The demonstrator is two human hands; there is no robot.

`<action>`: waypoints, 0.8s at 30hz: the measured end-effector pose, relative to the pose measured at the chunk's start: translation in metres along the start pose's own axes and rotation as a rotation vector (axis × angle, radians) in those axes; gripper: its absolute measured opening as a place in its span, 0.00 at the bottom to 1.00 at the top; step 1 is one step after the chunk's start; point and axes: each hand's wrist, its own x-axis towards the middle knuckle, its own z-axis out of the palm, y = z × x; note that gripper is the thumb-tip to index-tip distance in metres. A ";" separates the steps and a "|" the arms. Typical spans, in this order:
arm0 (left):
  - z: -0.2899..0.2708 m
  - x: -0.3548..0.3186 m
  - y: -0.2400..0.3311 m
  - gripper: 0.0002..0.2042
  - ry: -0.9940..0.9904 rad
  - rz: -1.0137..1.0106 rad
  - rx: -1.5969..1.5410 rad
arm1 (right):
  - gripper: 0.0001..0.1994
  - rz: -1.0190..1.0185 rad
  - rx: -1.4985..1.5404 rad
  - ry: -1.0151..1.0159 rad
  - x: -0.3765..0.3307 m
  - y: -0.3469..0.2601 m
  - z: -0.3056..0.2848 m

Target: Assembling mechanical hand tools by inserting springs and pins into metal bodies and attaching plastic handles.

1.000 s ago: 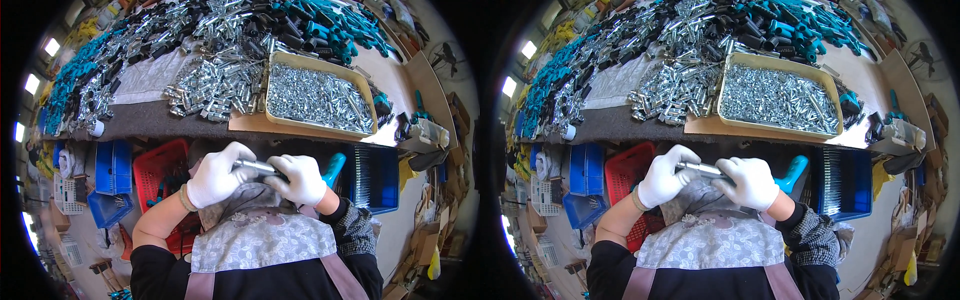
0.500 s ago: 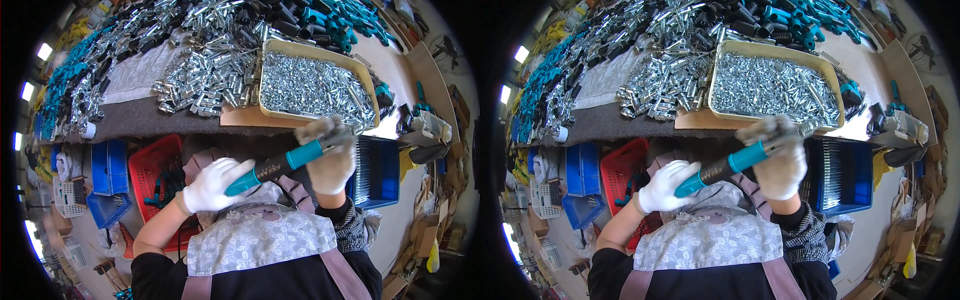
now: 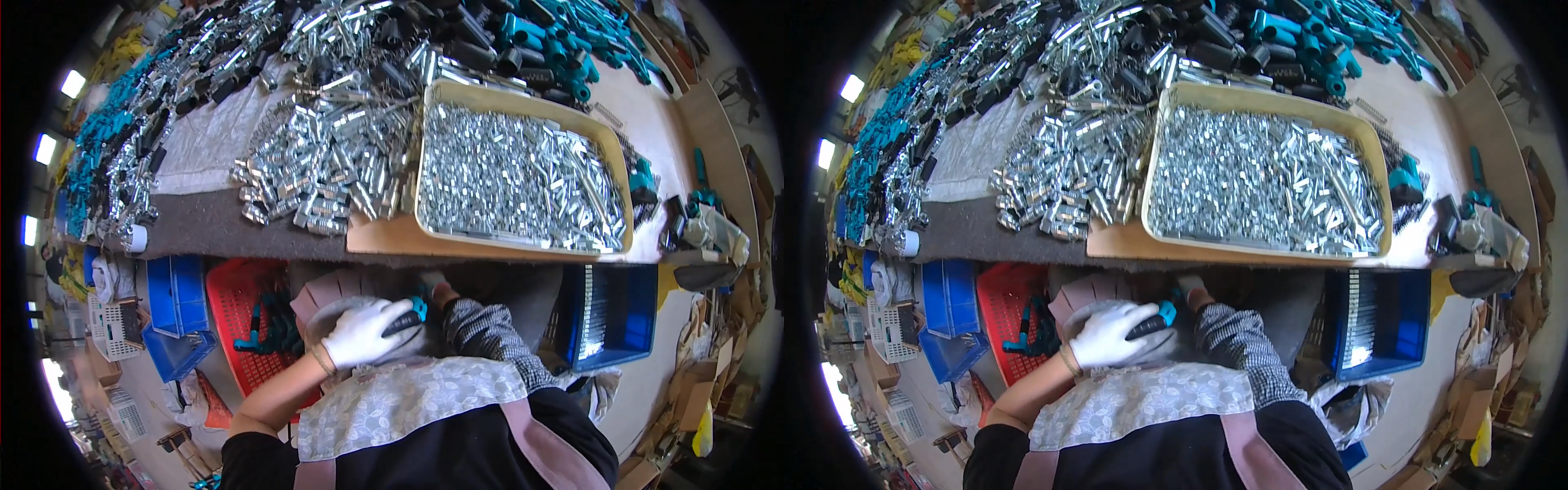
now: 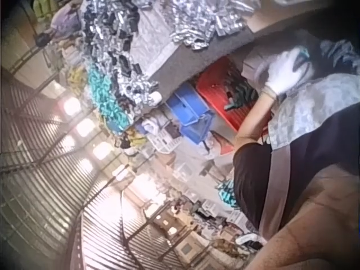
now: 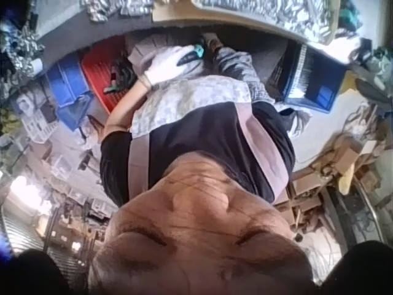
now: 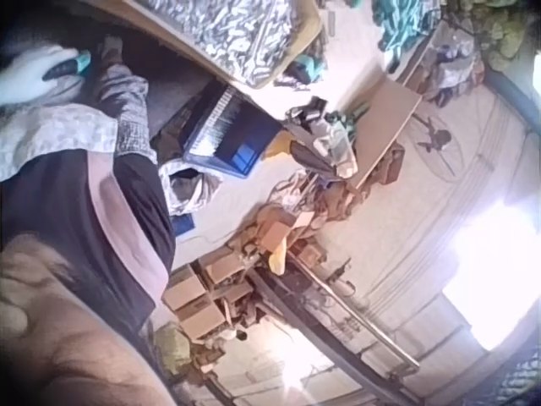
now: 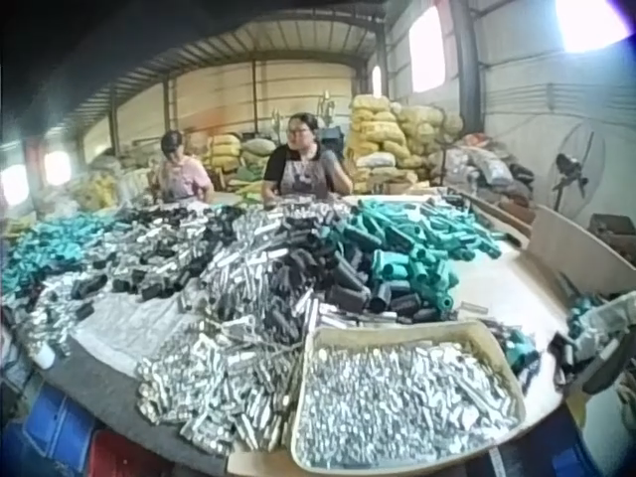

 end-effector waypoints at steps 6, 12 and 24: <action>0.031 0.015 -0.021 0.22 -0.088 -0.054 0.069 | 0.16 -0.208 0.111 0.231 0.101 -0.019 -0.018; 0.033 -0.006 -0.038 0.25 0.057 -0.177 0.055 | 0.17 -0.292 0.229 0.221 -0.042 0.103 0.048; 0.055 0.012 -0.026 0.26 -0.024 -0.177 0.029 | 0.17 -0.147 0.462 0.288 0.052 0.019 -0.050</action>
